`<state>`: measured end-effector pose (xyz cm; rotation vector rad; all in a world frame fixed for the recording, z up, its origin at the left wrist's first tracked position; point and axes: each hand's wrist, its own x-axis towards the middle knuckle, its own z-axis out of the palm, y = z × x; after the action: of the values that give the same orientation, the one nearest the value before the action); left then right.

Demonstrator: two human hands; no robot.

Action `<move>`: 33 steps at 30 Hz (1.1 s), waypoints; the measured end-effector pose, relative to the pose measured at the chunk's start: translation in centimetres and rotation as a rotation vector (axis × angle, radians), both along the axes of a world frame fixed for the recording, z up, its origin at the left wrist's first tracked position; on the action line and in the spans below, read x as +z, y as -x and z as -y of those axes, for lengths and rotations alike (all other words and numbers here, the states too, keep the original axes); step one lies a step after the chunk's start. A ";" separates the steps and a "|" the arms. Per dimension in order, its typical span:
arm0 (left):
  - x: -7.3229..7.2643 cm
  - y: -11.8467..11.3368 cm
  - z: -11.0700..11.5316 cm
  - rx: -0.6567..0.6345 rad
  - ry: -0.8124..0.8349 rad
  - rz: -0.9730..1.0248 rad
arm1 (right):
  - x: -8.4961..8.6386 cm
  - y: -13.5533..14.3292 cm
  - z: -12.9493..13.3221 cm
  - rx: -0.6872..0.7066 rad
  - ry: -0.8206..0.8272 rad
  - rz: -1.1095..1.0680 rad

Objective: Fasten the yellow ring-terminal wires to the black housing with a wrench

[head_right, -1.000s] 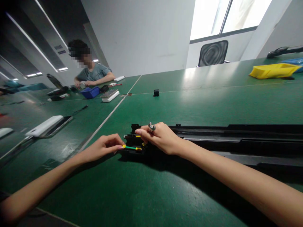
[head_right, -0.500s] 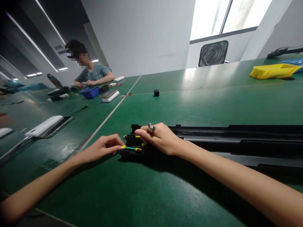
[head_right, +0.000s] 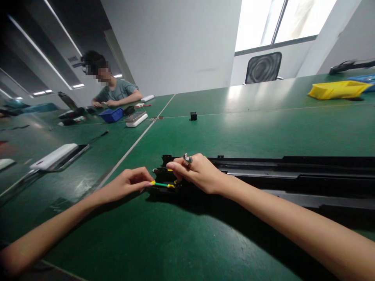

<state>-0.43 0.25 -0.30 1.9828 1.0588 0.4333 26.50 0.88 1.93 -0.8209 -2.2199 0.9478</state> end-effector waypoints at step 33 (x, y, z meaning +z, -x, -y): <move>-0.1 0.0 0.0 0.019 -0.024 -0.037 | 0.0 0.1 0.1 -0.008 0.009 -0.013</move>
<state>-0.41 0.28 -0.44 2.0107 1.1005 0.4231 26.42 0.78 1.98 -0.8251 -2.2013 0.9578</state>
